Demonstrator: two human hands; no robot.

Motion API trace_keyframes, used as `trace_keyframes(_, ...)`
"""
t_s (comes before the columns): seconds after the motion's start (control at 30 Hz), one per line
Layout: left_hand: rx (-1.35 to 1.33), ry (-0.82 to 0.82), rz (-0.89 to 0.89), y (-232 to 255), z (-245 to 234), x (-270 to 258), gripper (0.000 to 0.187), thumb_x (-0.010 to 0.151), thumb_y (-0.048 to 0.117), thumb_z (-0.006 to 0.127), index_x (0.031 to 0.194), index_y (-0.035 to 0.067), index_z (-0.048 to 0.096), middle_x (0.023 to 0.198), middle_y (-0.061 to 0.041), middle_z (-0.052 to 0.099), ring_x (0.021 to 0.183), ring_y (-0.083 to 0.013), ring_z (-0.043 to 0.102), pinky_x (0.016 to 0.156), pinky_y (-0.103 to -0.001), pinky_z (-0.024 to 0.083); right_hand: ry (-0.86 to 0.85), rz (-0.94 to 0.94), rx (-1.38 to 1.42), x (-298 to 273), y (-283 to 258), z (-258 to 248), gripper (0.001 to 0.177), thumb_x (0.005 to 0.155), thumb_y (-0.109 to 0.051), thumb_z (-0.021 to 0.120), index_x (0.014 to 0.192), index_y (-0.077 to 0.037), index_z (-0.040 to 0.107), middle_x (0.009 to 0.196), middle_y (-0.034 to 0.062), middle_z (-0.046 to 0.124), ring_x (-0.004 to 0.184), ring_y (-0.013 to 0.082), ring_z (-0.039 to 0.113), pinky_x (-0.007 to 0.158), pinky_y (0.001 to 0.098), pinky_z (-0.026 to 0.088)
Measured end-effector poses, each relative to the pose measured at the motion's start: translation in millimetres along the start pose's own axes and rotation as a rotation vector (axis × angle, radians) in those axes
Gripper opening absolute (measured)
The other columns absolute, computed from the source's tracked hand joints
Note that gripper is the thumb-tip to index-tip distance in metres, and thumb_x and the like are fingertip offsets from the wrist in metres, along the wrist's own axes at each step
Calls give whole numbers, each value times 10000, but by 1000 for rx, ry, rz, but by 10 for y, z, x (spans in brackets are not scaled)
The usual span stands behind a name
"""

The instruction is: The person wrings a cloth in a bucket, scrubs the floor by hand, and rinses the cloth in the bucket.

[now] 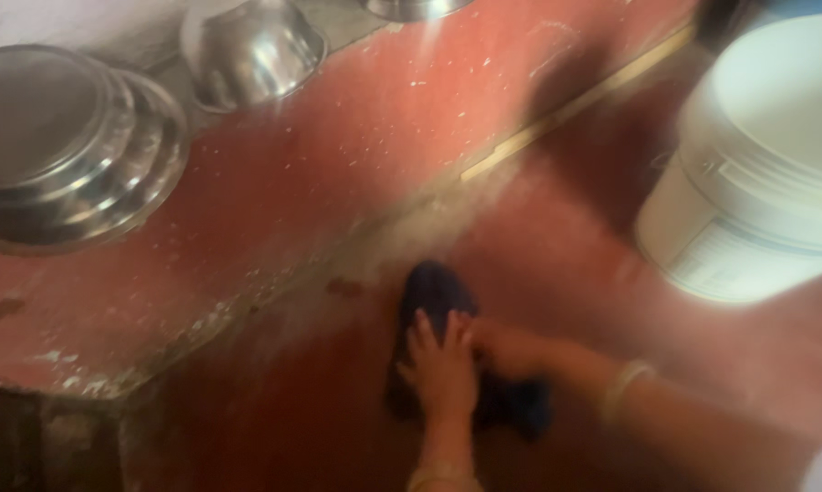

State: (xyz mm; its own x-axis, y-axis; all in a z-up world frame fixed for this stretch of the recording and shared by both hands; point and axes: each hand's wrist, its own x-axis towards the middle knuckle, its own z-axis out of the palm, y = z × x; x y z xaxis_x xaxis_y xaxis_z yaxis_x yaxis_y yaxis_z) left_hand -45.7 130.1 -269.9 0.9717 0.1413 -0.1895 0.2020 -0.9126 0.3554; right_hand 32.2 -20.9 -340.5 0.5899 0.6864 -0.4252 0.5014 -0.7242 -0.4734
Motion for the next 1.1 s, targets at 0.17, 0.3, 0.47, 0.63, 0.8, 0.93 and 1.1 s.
trace_keyframes(0.17, 43, 61, -74, -424, -29, 59, 489, 1019, 453, 430, 1502, 377, 425, 1660, -74, 203, 1492, -313, 261, 1089, -738, 277, 74, -119, 33, 321, -256, 190, 694, 918, -233, 616, 1541, -44, 375, 1631, 265, 231, 1492, 403, 260, 1205, 468, 224)
trace_keyframes(0.3, 70, 177, -105, -911, -29, -56, 501, 997, 429, 461, 1494, 375, 429, 1652, -95, 229, 1473, -320, 292, 1054, -733, 311, 157, -282, 71, 677, -456, 466, 767, 906, -230, 589, 1589, -21, 308, 1658, 284, 195, 1506, 427, 233, 1218, 469, 210)
trace_keyframes(0.47, 157, 269, -173, -1462, -52, -82, 528, 954, 383, 503, 1479, 373, 440, 1626, -119, 276, 1460, -330, 326, 1024, -733, 348, 260, -374, 64, 909, -343, 495, 625, 1053, -339, 541, 1547, 15, 396, 1651, 278, 288, 1533, 441, 263, 1233, 496, 212)
trace_keyframes(0.63, 198, 325, -357, -1768, -134, 43, 573, 968, 464, 486, 1533, 409, 416, 1672, -113, 260, 1521, -317, 306, 1064, -726, 358, 393, -167, -65, 590, 91, 121, 707, 950, -386, 566, 1520, -3, 399, 1589, 242, 370, 1473, 399, 350, 1217, 448, 259)
trace_keyframes(0.8, 25, 75, -574, -1561, -373, 547, 824, 856, 786, 498, 1558, 389, 328, 1699, -118, 49, 1518, -392, 161, 1092, -742, 266, 395, -210, -164, 625, 72, 166, 766, 981, -452, 570, 1519, 50, 355, 1592, 275, 318, 1486, 418, 293, 1210, 508, 224)
trace_keyframes(0.93, 49, 92, -515, -1181, -368, 726, 979, 773, 837, 554, 1584, 351, 298, 1691, -193, -18, 1502, -465, 149, 1072, -726, 292, 335, -103, -76, 598, -53, 163, 796, 1026, -466, 517, 1581, 34, 243, 1670, 234, 186, 1549, 389, 162, 1201, 589, 138)
trace_keyframes(1.1, 106, 108, -347, -810, -259, 864, 882, 830, 719, 590, 1576, 330, 325, 1689, -206, 11, 1492, -472, 187, 1080, -704, 311, 234, -43, -295, 454, -331, -29, 844, 966, -472, 552, 1576, 14, 229, 1691, 229, 119, 1568, 381, 112, 1216, 581, 124)
